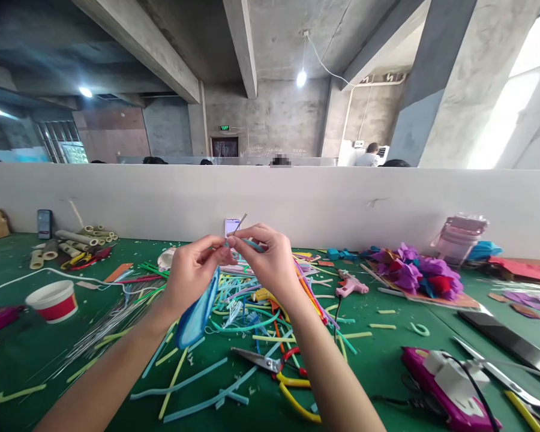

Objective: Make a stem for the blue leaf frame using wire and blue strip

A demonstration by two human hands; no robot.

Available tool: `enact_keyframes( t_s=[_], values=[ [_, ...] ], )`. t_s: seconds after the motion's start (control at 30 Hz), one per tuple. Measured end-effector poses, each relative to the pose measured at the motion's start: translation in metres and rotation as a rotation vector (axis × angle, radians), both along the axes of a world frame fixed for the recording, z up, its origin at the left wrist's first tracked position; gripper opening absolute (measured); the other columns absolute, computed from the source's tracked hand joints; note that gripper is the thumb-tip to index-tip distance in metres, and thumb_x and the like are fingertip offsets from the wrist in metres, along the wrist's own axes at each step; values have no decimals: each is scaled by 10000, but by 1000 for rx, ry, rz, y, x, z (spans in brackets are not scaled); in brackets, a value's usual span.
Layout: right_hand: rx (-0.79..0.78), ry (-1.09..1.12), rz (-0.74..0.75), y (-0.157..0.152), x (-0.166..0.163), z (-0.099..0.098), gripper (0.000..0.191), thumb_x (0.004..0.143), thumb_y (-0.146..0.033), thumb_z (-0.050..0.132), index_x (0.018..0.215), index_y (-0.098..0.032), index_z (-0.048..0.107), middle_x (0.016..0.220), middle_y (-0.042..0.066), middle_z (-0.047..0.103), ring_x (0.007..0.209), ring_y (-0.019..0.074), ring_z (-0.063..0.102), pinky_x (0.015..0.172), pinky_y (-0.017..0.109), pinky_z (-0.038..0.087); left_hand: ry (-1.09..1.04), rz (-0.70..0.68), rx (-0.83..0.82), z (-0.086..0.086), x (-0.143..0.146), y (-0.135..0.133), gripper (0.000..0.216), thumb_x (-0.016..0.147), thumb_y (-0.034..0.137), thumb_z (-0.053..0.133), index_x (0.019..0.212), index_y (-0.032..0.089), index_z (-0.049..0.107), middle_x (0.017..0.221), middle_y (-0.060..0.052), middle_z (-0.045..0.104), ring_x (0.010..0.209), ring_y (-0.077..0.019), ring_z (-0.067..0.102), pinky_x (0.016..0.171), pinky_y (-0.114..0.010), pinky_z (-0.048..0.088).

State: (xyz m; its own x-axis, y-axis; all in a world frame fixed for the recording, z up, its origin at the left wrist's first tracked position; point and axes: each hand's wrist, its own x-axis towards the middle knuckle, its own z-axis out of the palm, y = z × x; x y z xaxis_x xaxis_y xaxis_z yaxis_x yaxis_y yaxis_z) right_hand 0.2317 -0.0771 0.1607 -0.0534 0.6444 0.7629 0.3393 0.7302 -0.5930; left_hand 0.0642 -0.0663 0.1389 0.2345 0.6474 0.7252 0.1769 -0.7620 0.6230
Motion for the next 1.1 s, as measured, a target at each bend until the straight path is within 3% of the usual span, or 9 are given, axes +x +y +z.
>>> enact_keyframes(
  t_s=[0.1,0.2,0.3,0.47,0.57,0.73,0.83,1.0,1.1],
  values=[
    [-28,-23,88,0,6,1,135,847,-336,742,793,-213,758,796,30,736,757,185,652,682,314,473,-32,-297,-288,8,-5,0,184,913,352,654,929,173,693,777,-29,735,712,-190,737,723,-282,581],
    [-23,-73,98,1,10,1,140,854,-313,728,771,-201,740,784,29,717,736,170,637,667,305,466,24,-444,-390,8,-9,7,218,905,380,664,886,166,697,788,-36,738,745,-191,741,750,-290,585],
    [-1,-111,-21,1,8,-1,160,864,-288,697,739,-194,731,753,24,697,676,153,603,613,297,432,60,-337,-304,2,-4,10,217,918,388,641,996,191,687,888,-43,749,765,-194,748,714,-288,577],
    [47,-126,-189,-3,-2,-1,139,854,-242,691,729,-198,733,753,23,705,660,150,597,621,295,432,81,116,7,-8,13,5,154,882,354,691,898,208,645,800,-24,735,661,-178,719,620,-260,515],
    [35,-116,-209,-3,-3,-1,135,868,-246,677,758,-208,746,773,32,728,694,167,623,644,305,443,20,132,66,-10,14,3,167,932,344,625,833,212,654,765,-26,736,691,-189,735,614,-251,508],
    [-4,-123,-40,0,5,1,135,867,-305,710,783,-209,755,820,46,735,763,190,643,682,323,456,22,47,-13,-5,4,1,217,942,373,604,873,196,710,760,-45,753,724,-211,745,650,-270,548],
    [-48,-56,92,2,9,3,176,845,-361,744,766,-203,742,807,43,712,753,184,623,662,316,458,-25,-115,-153,2,0,-1,267,923,411,629,830,177,719,720,-43,736,695,-205,734,668,-284,571],
    [-275,128,508,5,13,-2,186,806,-386,786,773,-212,728,734,-2,656,629,141,593,609,305,474,-86,-595,-458,8,-5,0,251,901,383,675,804,160,737,696,-41,709,592,-150,692,619,-268,568],
    [-332,168,578,6,14,-4,200,786,-384,803,763,-208,712,680,-13,634,576,130,585,579,300,478,-62,-738,-599,6,-8,4,265,904,409,666,876,158,747,725,-55,711,583,-144,688,596,-265,563]
  ],
)
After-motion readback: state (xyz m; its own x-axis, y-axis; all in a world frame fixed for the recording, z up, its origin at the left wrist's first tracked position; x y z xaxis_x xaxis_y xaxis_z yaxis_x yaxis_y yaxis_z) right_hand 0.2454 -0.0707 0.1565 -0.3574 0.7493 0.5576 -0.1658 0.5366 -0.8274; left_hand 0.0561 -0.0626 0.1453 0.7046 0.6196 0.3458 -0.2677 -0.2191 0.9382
